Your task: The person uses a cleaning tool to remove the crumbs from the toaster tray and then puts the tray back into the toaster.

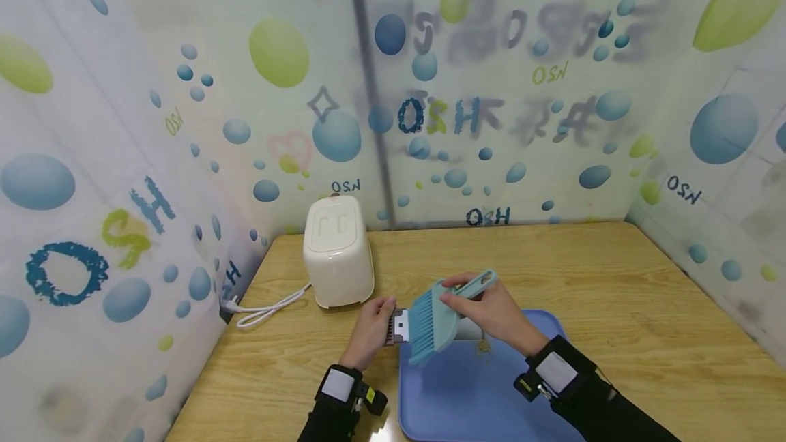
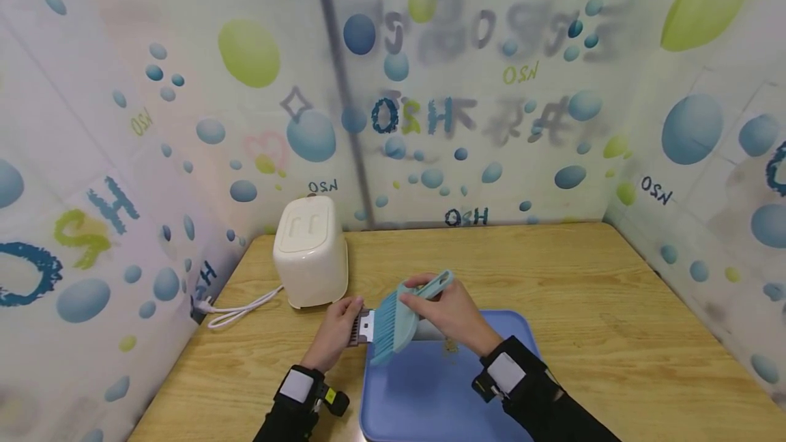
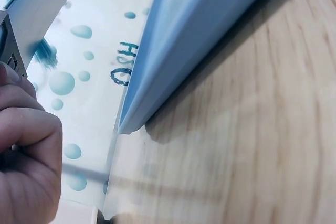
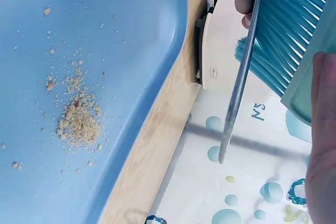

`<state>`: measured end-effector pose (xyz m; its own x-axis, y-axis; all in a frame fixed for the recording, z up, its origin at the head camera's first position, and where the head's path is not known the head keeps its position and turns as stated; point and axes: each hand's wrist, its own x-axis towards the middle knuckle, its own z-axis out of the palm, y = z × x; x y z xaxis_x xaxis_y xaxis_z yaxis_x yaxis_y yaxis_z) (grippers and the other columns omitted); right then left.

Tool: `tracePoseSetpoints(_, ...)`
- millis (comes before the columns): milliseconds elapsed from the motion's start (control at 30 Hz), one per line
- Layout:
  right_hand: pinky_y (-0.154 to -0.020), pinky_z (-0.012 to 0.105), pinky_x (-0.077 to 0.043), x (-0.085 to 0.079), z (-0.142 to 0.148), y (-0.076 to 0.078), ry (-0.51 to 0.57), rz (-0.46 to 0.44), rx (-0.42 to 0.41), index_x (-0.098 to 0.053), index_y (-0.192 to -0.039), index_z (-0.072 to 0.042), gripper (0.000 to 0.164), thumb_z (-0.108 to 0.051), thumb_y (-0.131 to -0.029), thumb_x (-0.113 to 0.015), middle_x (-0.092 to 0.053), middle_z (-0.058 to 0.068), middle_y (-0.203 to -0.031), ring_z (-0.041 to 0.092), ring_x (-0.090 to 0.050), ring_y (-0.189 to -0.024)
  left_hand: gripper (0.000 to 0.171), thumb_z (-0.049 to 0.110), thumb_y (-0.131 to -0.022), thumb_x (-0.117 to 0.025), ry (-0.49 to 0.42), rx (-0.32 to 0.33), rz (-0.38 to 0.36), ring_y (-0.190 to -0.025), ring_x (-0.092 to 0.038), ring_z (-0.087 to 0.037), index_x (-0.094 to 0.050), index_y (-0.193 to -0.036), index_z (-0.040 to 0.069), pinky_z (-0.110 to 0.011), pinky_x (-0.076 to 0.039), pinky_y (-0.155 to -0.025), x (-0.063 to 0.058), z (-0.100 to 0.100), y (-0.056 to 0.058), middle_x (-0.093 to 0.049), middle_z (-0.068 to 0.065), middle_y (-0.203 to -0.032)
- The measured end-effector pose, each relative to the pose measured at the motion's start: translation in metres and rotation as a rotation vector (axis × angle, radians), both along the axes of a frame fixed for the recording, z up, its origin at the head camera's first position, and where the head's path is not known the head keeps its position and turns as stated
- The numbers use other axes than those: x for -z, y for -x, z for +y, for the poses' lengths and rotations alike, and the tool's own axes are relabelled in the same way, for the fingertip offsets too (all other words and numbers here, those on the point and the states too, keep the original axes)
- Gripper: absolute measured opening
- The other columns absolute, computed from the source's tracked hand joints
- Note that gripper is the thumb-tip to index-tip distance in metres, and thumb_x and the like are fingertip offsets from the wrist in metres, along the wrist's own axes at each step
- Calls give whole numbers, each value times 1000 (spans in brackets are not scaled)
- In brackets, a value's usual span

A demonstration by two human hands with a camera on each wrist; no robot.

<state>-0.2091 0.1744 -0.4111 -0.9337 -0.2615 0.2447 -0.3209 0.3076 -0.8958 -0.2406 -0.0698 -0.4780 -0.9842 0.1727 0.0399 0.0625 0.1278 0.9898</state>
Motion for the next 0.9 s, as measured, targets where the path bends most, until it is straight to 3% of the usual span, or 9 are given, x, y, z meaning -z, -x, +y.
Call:
tracePoseSetpoints(167, -75, 27, -57, 2, 3, -1, 26, -4, 1, -69, -120, 2, 32, -19, -96, -73, -71, 18, -113, 17, -72, -94, 33, 16, -111, -44, 4, -7, 14, -63, -55, -12, -61, -110, -12, -23, -47, -51, -10, 0, -7, -56, -5, -75)
tracePoseSetpoints(267, -75, 28, -58, 1, 5, -1, 41, 2, -7, -69, -120, 4, 32, -17, -96, -73, -71, 19, -113, 17, -72, -93, 35, 19, -111, -44, 8, -13, 23, -64, -56, -11, -61, -112, -10, -24, -48, -52, 0, -2, -2, -56, -4, -77)
tracePoseSetpoints(333, -74, 28, -58, 1, 7, -1, 48, 8, -9, -68, -119, 5, 31, -15, -96, -72, -71, 20, -112, 16, -72, -92, 35, 20, -111, -44, 6, -16, 11, -63, -56, -12, -61, -112, -10, -25, -49, -50, 0, -2, -2, -57, -4, -76)
tracePoseSetpoints(400, -72, 28, -58, 2, 9, -2, 57, 11, -11, -68, -119, 5, 30, -14, -96, -72, -71, 21, -112, 16, -72, -91, 39, 25, -111, -44, 5, -19, 2, -62, -57, -12, -61, -114, -10, -26, -49, -49, 11, -3, 5, -57, -3, -76)
tracePoseSetpoints(700, -70, 25, -54, 5, 17, -3, 49, 23, 30, -70, -117, 3, 27, -15, -97, -72, -68, 22, -119, 13, -70, -94, 42, 28, -110, -47, -42, 3, -25, -60, -58, -13, -59, -116, -12, -25, -50, -47, 13, -6, 5, -57, -4, -75)
tracePoseSetpoints(900, -67, 27, -57, 7, 24, -3, 88, 39, 45, -70, -115, 5, 24, -11, -96, -71, -68, 24, -115, 12, -70, -86, 41, 27, -110, -47, -44, 1, -24, -60, -59, -13, -58, -117, -13, -26, -50, -47, 14, -7, 5, -57, -4, -75)
